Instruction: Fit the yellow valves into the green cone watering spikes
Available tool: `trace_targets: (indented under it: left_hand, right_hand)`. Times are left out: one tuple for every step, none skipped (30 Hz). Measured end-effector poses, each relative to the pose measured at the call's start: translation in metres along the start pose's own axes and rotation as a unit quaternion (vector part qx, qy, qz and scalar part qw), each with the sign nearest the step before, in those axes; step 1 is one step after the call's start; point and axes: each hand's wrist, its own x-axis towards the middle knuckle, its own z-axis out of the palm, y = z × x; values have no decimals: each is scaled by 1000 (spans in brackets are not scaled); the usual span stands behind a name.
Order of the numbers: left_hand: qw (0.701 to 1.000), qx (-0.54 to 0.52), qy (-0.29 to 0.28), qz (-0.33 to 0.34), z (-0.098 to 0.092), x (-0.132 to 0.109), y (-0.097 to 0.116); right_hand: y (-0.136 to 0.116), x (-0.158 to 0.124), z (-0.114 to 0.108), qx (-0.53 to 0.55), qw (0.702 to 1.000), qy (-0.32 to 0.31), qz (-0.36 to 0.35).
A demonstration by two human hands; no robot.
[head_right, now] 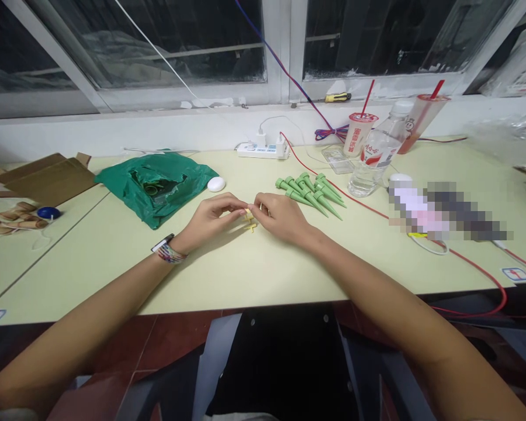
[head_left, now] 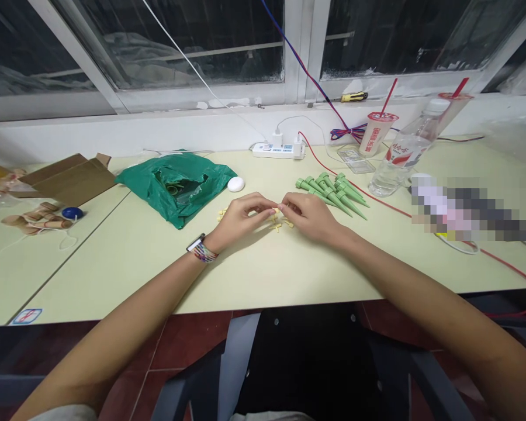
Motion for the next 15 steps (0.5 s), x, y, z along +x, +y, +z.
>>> trace_targets:
  left_hand:
    - [999, -27, 18, -3, 5, -1, 4]
    - [998, -48, 34, -6, 9, -2, 6]
    - [997, -63, 48, -8, 12, -3, 7]
    - [996, -72, 61, -9, 15, -3, 8]
    - [995, -76, 70, -8, 16, -4, 8]
    - [994, -78, 76, -8, 17, -5, 8]
    - [994, -77, 77, -8, 18, -5, 8]
    - [994, -75, 75, -8, 18, -5, 7]
    - [995, -72, 69, -9, 17, -6, 7]
    - [996, -66, 61, -10, 17, -6, 7]
    - [997, -59, 54, -11, 17, -6, 7]
    - [997, -50, 50, -13, 17, -7, 7]
    - [998, -41, 49, -15, 17, -7, 7]
    - [998, -32, 51, -17, 17, -8, 7]
    - [998, -26, 54, -19, 17, -8, 6]
  right_hand:
    - [-1, 0, 1, 15, 1000, -3, -4]
    - [-2, -1, 3, 35, 999, -8, -8]
    - [-2, -1, 4, 60, 998, -15, -10]
    - [-3, -1, 5, 88, 996, -21, -7]
    - [-4, -1, 6, 117, 993, -26, -1]
    - [-4, -1, 7, 143, 989, -30, 7]
    - [-5, -1, 7, 165, 986, -31, 16]
    - [-6, 0, 7, 182, 982, -31, 25]
    - [-7, 0, 8, 194, 980, -32, 33]
    - [-7, -1, 8, 200, 978, -34, 40]
    - [-8, -1, 8, 202, 978, -37, 45]
    - [-8, -1, 8, 201, 978, -39, 49]
    - [-8, -2, 9, 198, 978, -41, 54]
    - [-9, -2, 9, 195, 978, -42, 58]
    - [-8, -3, 9, 194, 978, -42, 60]
